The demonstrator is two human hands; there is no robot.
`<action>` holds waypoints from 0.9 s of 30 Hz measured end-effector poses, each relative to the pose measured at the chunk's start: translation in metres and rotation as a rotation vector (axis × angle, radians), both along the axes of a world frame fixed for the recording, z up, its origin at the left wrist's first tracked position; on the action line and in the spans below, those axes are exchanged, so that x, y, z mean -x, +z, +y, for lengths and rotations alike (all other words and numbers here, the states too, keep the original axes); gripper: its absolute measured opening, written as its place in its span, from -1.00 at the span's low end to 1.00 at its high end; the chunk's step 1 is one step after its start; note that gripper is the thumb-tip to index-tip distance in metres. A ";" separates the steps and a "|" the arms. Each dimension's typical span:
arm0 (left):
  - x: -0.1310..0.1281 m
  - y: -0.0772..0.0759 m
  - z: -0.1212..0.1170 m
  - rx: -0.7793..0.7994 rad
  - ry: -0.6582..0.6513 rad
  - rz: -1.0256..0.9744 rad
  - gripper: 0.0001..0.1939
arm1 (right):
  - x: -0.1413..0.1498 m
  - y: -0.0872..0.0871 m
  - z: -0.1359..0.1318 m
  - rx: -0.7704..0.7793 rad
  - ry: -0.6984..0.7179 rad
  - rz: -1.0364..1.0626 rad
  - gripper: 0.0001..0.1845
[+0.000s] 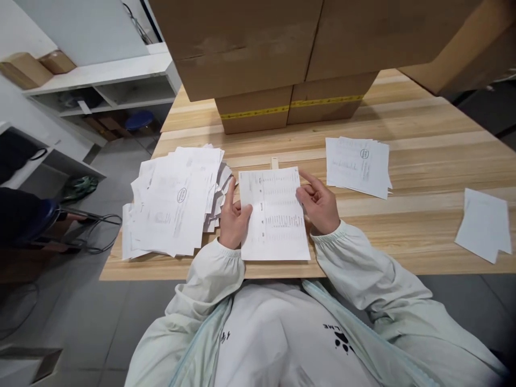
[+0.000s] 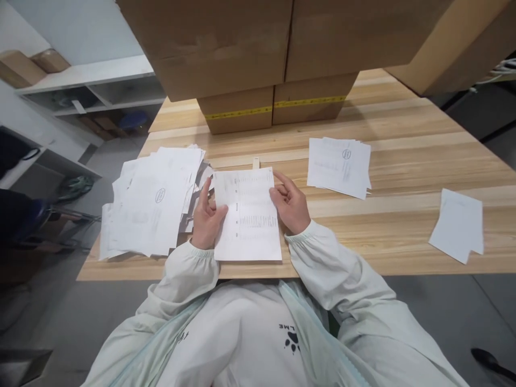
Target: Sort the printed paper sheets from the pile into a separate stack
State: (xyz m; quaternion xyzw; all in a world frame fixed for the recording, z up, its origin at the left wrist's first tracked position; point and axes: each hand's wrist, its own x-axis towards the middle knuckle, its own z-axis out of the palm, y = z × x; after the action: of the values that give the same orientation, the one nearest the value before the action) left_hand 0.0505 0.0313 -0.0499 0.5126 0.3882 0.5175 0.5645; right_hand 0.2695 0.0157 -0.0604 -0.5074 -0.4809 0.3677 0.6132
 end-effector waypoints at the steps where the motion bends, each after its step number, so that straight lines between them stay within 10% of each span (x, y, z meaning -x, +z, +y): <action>1: -0.001 -0.001 -0.001 0.004 -0.006 0.003 0.11 | -0.002 -0.002 0.000 -0.019 -0.039 -0.035 -0.39; 27: 0.000 -0.005 -0.010 0.001 0.004 0.048 0.03 | -0.005 -0.005 -0.003 -0.087 -0.148 -0.149 -0.45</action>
State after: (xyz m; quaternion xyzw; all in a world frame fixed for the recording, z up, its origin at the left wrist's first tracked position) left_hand 0.0506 0.0214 -0.0549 0.5238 0.4030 0.5059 0.5543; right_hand 0.2747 0.0132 -0.0651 -0.5401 -0.5021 0.2614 0.6227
